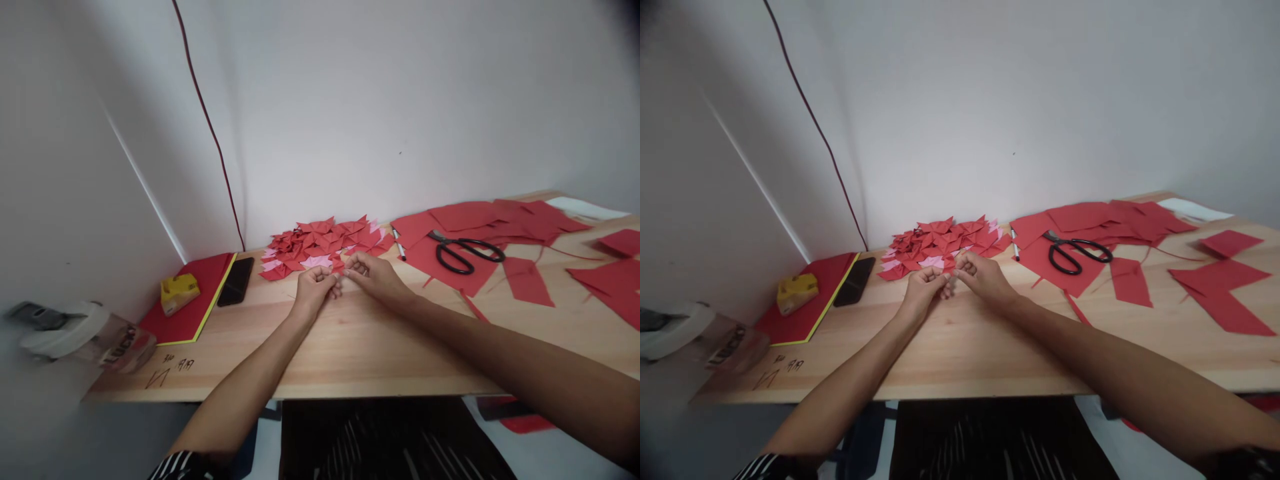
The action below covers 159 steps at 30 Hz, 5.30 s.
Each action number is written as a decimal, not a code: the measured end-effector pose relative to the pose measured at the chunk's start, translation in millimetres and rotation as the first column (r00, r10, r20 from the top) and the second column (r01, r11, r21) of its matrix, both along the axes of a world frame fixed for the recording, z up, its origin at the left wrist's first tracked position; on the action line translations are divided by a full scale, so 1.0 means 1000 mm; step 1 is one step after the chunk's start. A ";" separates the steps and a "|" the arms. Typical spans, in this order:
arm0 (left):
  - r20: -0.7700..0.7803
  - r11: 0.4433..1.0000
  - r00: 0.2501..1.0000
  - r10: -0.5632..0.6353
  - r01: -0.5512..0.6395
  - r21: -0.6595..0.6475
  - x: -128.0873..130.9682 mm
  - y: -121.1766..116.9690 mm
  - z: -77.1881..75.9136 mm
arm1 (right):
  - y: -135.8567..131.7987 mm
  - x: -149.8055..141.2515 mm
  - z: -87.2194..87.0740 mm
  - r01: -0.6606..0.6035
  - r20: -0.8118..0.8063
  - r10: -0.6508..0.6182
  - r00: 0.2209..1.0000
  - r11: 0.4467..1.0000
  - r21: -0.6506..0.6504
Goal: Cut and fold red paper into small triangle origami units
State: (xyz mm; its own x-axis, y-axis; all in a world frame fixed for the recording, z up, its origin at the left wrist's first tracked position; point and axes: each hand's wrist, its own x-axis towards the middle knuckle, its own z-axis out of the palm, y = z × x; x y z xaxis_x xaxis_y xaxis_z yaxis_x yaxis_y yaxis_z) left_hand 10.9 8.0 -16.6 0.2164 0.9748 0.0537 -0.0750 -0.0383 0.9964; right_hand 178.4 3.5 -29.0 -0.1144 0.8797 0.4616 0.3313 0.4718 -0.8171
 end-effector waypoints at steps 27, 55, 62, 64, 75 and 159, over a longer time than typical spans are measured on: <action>0.015 0.999 1.000 -0.028 0.029 -0.033 0.000 0.001 -0.001 | 0.002 0.001 -0.006 -0.017 0.081 0.013 0.997 0.998 0.054; 0.041 0.995 0.998 -0.045 0.048 -0.085 -0.002 0.002 -0.002 | 0.001 0.002 -0.005 0.048 0.234 -0.091 0.968 0.981 0.186; 0.060 0.989 0.997 -0.050 0.058 -0.136 -0.001 0.003 -0.001 | 0.000 0.000 -0.004 0.027 0.244 -0.086 0.966 0.971 0.238; 0.070 0.986 0.996 -0.051 0.062 -0.157 -0.001 0.003 0.001 | 0.001 0.000 -0.004 0.014 0.248 -0.079 0.966 0.967 0.256; 0.148 0.932 0.983 -0.104 0.148 -0.331 -0.009 0.006 0.008 | 0.000 -0.001 0.000 -0.012 0.250 -0.073 0.965 0.947 0.320; -0.237 0.973 0.952 -0.194 0.217 0.075 -0.007 0.004 -0.007 | 0.005 0.004 0.001 -0.143 0.195 0.161 0.967 0.984 -0.102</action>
